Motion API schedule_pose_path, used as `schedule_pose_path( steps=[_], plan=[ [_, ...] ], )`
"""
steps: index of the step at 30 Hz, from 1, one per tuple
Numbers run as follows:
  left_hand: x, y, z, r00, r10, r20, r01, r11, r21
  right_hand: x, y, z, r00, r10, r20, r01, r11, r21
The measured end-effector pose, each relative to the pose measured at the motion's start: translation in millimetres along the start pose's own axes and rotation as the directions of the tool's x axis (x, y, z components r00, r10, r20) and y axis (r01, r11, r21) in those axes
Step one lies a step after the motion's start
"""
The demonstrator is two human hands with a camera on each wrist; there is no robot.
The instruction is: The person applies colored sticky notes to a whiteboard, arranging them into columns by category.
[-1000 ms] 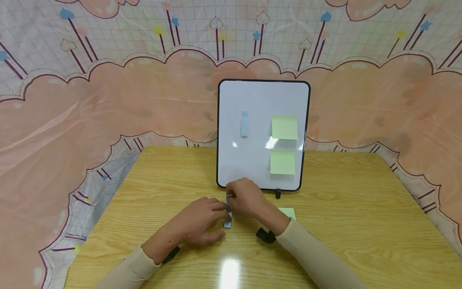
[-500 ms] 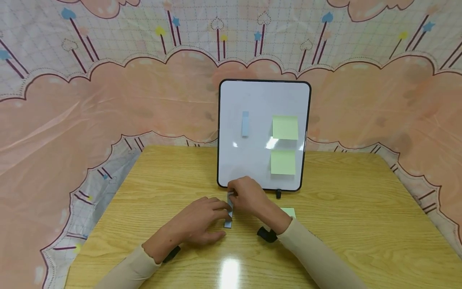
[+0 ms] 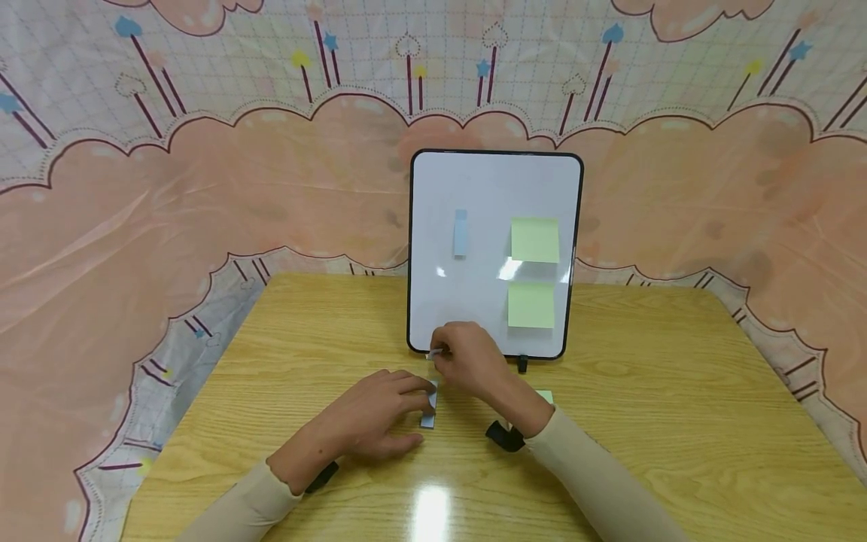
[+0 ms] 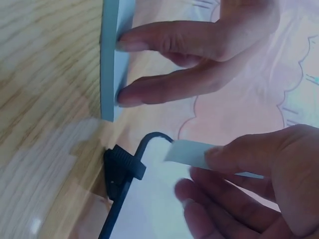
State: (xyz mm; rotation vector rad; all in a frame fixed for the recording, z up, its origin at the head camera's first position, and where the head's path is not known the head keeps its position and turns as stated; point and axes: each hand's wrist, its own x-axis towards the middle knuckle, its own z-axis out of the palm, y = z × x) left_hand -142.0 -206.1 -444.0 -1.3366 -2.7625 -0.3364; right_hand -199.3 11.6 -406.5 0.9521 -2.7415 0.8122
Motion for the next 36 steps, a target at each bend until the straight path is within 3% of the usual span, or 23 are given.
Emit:
schedule_pose_path(
  steps=[9, 19, 24, 31, 36],
  plan=[
    [0.3, 0.0, 0.7, 0.999, -0.021, 0.028, 0.021, 1.000, -0.019, -2.9, 2.5, -0.9, 0.979, -0.074, -0.187, 0.069, 0.997, -0.035],
    [0.2, -0.4, 2.2, 0.999, -0.038, 0.033, 0.039, 0.999, -0.017, -1.4, 7.8, -1.4, 0.905, -0.189, -0.380, 0.154, 0.981, -0.121],
    [0.4, -0.4, 2.3, 0.998, -0.043, 0.044, 0.044, 0.999, -0.021, 0.0, 9.4, -2.7, 0.875, -0.239, -0.421, 0.186, 0.969, -0.164],
    [0.7, -0.8, 0.8, 0.998, -0.037, 0.040, 0.038, 0.999, -0.023, 4.4, 11.8, -3.2, 0.816, -0.313, -0.486, 0.202, 0.942, -0.268],
    [1.2, -1.4, 0.2, 0.999, -0.033, 0.038, 0.034, 0.999, -0.022, 6.8, 12.8, -3.5, 0.796, -0.313, -0.519, 0.174, 0.938, -0.299]
  ],
)
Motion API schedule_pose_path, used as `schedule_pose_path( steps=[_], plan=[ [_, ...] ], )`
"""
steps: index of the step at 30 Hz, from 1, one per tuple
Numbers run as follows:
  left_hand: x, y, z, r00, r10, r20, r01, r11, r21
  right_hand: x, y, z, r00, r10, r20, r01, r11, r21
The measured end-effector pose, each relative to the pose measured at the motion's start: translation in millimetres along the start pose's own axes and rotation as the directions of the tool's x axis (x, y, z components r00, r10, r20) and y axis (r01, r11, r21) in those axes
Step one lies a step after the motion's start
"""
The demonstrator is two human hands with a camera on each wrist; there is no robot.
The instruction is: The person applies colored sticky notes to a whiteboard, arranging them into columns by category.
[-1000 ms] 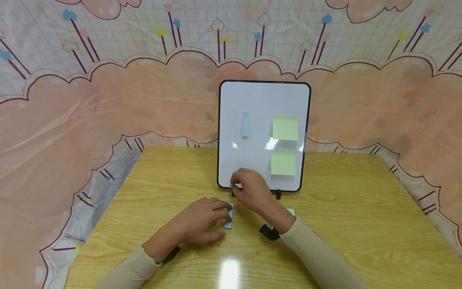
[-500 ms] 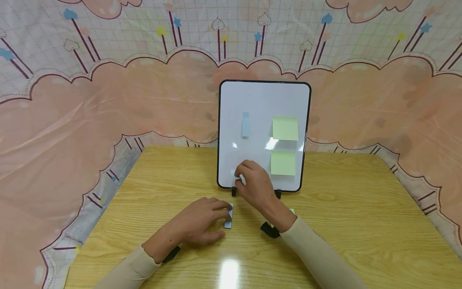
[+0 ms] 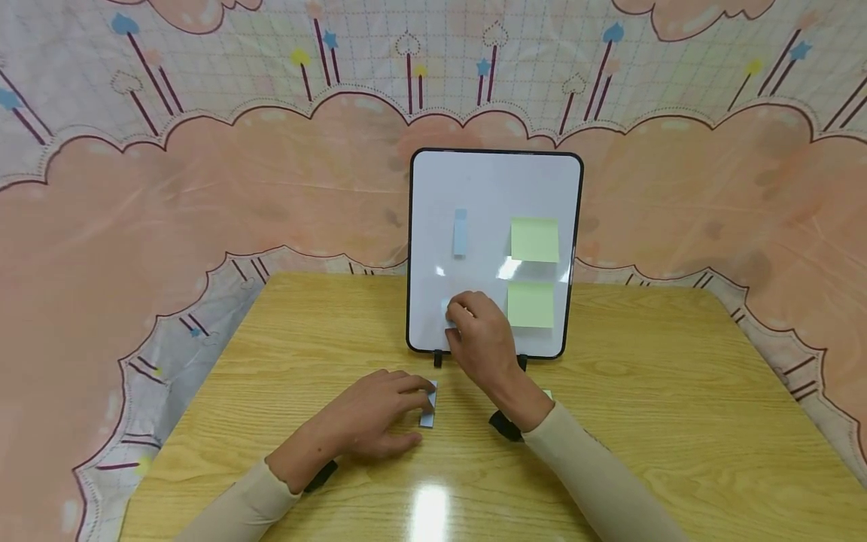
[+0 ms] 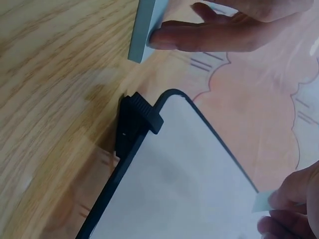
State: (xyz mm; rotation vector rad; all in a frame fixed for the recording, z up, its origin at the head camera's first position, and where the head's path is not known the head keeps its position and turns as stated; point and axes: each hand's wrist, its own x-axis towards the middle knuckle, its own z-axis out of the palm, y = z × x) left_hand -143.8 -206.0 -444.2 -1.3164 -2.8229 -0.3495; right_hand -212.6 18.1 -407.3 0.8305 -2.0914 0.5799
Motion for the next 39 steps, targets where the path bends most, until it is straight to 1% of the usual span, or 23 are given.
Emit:
schedule_pose_path(
  steps=[9, 18, 27, 33, 39],
  plan=[
    [0.9, -1.4, -2.7, 1.000, 0.012, -0.005, -0.012, 1.000, -0.005, 3.7, 1.0, 4.8, 0.999, 0.002, -0.048, -0.003, 1.000, -0.031],
    [0.9, -0.8, -7.6, 1.000, 0.000, 0.012, 0.001, 1.000, -0.030, 9.3, 4.6, 9.6, 0.996, -0.009, -0.086, 0.005, 0.999, -0.048],
    [1.4, -1.5, -10.0, 1.000, 0.018, 0.015, -0.017, 0.999, -0.036, 14.9, 7.0, 13.0, 0.993, 0.012, -0.120, -0.019, 0.998, -0.055],
    [1.0, -1.6, -9.1, 1.000, 0.014, 0.017, -0.013, 0.999, -0.034, 17.3, 8.9, 15.2, 0.994, 0.032, -0.107, -0.045, 0.993, -0.113],
    [0.9, -1.8, -7.7, 1.000, 0.016, 0.015, -0.015, 1.000, -0.027, 18.0, 11.9, 19.2, 0.993, 0.032, -0.113, -0.047, 0.990, -0.129]
  ],
)
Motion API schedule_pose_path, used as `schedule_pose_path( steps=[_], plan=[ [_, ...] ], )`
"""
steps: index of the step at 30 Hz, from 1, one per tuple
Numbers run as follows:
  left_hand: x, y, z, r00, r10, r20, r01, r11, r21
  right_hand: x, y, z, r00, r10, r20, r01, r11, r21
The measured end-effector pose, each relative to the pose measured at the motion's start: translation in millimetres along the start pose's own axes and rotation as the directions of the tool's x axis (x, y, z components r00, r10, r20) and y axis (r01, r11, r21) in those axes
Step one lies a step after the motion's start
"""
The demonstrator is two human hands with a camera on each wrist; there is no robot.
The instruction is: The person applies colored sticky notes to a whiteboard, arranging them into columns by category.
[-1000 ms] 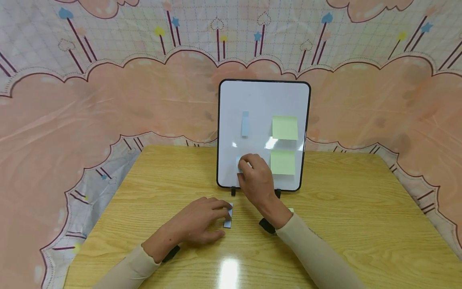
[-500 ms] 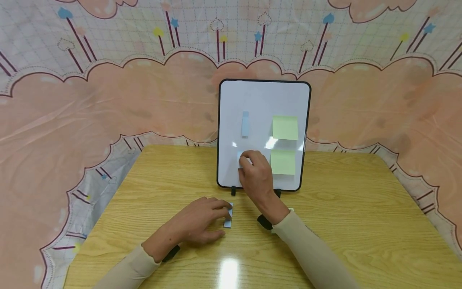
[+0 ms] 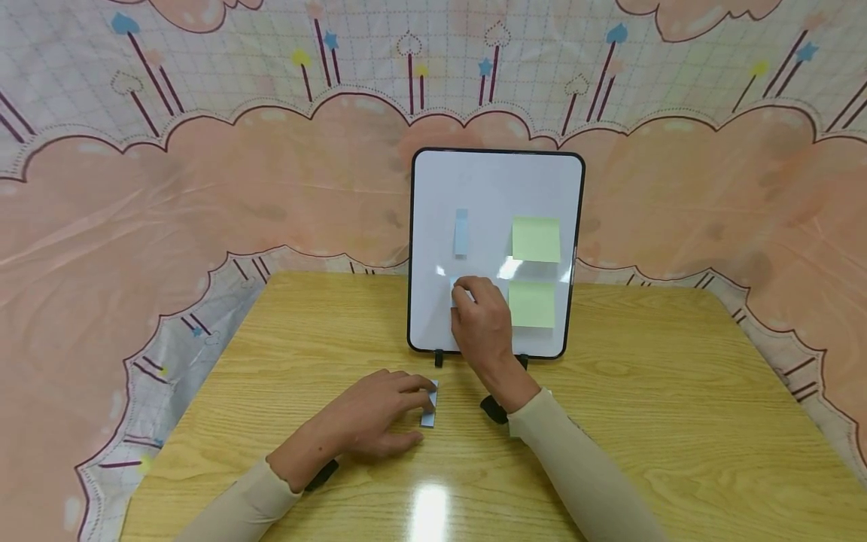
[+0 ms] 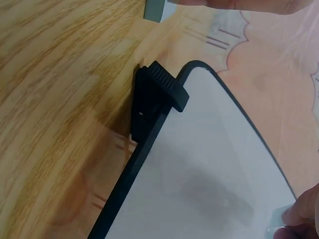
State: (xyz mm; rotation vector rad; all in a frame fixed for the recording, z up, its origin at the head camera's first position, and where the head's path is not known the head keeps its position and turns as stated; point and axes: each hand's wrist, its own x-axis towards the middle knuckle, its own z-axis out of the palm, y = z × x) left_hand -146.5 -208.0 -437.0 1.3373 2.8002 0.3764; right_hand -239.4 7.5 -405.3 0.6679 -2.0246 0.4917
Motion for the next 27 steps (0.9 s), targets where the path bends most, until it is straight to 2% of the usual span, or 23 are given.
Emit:
schedule_pose_path(
  steps=[27],
  plan=[
    [2.9, 1.2, 4.9, 1.000, -0.009, -0.017, 0.009, 1.000, -0.001, -4.7, 11.2, 11.5, 1.000, 0.002, 0.013, -0.002, 1.000, -0.007]
  ],
)
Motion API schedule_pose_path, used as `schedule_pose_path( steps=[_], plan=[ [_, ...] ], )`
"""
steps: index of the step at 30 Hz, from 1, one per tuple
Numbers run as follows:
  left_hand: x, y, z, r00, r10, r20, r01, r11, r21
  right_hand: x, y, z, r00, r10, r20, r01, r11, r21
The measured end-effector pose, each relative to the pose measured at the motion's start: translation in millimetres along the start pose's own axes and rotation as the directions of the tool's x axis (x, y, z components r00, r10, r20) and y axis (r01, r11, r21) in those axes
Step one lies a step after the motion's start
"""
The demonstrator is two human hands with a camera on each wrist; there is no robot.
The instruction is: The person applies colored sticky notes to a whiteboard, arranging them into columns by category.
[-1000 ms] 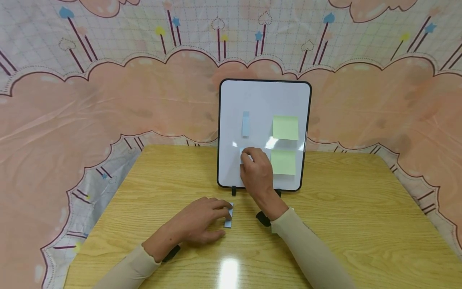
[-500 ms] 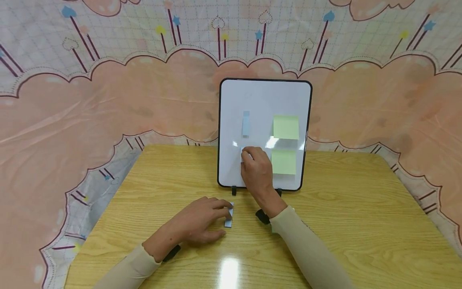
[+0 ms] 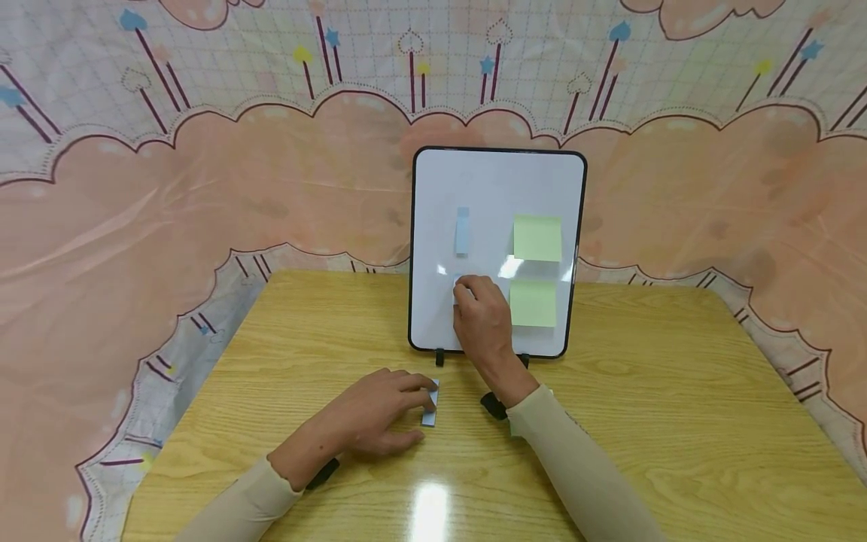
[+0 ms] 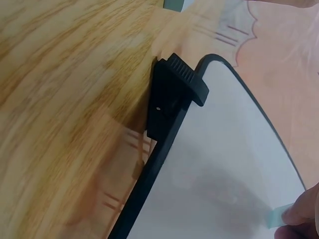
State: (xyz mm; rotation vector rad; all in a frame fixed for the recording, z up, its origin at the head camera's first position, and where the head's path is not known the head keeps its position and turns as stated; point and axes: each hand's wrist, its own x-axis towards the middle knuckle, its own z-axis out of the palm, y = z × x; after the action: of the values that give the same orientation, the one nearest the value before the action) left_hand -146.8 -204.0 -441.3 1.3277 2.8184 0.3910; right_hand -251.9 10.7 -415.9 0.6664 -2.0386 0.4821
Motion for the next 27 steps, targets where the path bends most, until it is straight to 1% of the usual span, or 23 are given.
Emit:
schedule_pose_path(
  steps=[8, 18, 27],
  plan=[
    [-1.0, -0.3, 0.1, 1.000, 0.000, 0.004, 0.000, 1.000, 0.001, -1.1, -0.4, 1.3, 1.000, -0.007, 0.000, 0.007, 1.000, -0.003],
    [-2.5, -0.7, 0.0, 1.000, 0.008, 0.002, -0.008, 1.000, 0.002, -3.6, 0.3, 2.7, 0.999, 0.018, 0.027, -0.018, 1.000, -0.009],
    [-3.3, -0.5, -0.1, 1.000, -0.004, 0.019, 0.004, 1.000, -0.007, -6.3, -0.6, 3.6, 0.998, 0.030, 0.047, -0.030, 1.000, 0.006]
  ],
)
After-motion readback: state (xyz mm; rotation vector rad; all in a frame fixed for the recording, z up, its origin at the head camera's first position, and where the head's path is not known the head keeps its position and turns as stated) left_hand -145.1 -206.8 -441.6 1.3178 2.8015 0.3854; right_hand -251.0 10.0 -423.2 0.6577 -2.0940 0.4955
